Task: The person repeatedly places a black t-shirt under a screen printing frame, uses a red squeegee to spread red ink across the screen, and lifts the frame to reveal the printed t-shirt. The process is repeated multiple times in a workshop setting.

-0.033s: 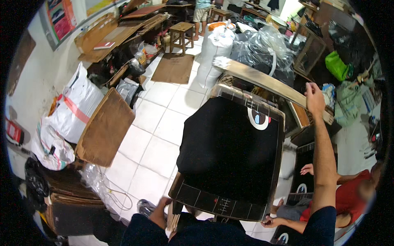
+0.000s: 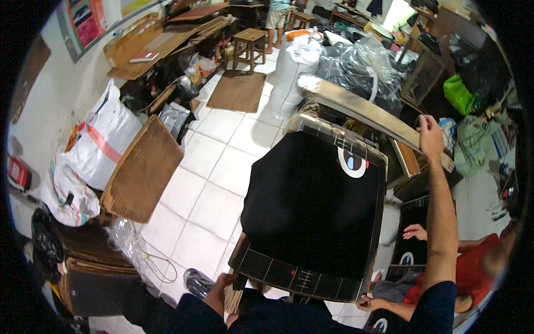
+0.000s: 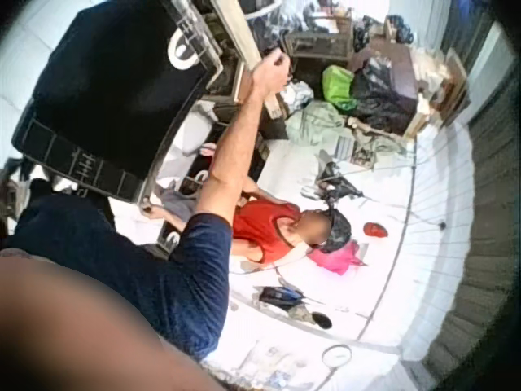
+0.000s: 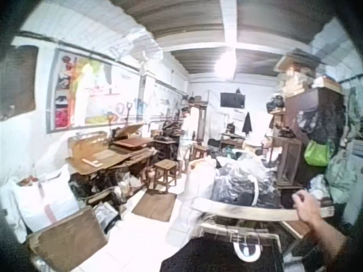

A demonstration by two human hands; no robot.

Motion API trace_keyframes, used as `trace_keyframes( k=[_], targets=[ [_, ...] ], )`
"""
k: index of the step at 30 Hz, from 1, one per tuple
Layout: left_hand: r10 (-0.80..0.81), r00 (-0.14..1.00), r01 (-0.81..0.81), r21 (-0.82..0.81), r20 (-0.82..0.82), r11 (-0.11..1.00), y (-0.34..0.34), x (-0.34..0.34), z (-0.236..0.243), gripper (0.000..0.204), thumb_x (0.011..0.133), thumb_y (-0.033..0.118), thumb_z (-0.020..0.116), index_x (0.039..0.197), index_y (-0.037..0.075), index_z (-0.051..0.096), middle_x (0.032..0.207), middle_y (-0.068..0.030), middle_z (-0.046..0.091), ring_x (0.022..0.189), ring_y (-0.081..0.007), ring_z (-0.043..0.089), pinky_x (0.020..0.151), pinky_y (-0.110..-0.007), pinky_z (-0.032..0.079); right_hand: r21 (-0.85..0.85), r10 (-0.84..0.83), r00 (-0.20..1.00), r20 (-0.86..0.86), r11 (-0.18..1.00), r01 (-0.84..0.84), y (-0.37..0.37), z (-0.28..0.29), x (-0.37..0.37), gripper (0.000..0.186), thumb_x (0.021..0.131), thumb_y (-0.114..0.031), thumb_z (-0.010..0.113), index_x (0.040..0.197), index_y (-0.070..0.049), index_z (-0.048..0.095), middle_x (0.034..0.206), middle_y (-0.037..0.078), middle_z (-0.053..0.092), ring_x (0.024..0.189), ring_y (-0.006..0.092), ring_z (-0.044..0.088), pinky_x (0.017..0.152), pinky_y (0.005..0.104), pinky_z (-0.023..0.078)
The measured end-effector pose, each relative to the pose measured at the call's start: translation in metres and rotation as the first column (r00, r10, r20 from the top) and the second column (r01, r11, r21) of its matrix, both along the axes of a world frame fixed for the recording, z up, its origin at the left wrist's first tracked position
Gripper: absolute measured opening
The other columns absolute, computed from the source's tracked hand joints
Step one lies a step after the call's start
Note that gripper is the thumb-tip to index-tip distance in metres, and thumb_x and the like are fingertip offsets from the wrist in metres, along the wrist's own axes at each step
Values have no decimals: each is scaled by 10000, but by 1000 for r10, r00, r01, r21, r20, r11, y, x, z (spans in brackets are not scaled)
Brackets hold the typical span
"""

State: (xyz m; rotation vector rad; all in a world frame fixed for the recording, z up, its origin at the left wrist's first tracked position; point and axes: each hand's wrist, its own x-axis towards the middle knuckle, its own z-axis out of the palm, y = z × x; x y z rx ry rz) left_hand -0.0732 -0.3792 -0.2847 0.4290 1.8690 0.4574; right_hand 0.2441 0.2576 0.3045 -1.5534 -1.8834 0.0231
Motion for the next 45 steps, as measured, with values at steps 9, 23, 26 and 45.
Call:
trace_keyframes(
  k=[9, 23, 26, 45],
  targets=[
    [143, 851, -66, 168, -505, 984, -51, 74, 20, 390, 930, 323, 674, 1303, 213, 705, 1176, -103, 687, 1192, -316, 594, 934, -472, 489, -10, -20, 992, 121, 1000, 21, 46, 34, 0, 482, 1013, -503, 518, 1221, -106, 693, 899, 94, 715, 861, 242, 688, 833, 381, 496],
    [-46, 841, -9, -99, -539, 995, -48, 64, 49, 277, 913, 242, 631, 1134, 83, 682, 884, -167, 700, 839, -410, 680, 757, -512, 556, 9, 22, 991, 132, 1000, -23, 47, 35, 2, 467, 994, -504, 522, 1176, -123, 721, 919, 113, 733, 905, 263, 703, 854, 384, 498],
    [32, 665, -109, -55, -746, 993, -38, 51, 53, 173, 933, 206, 608, 1015, 70, 675, 868, -170, 696, 809, -408, 684, 733, -521, 552, 9, -16, 991, 135, 1000, 15, 37, 36, -4, 450, 997, -478, 531, 1165, -100, 709, 890, 100, 750, 895, 260, 716, 833, 383, 503],
    [348, -62, -307, 349, -936, 885, -117, -176, 574, 230, 974, 286, 680, 1064, 101, 783, 1065, -162, 753, 1008, -352, 712, 874, -450, 538, 7, -60, 983, 174, 998, 59, 62, 70, -20, 531, 945, -546, 469, 1234, -172, 712, 1236, 190, 705, 1177, 409, 648, 1013, 492, 496]
  ],
)
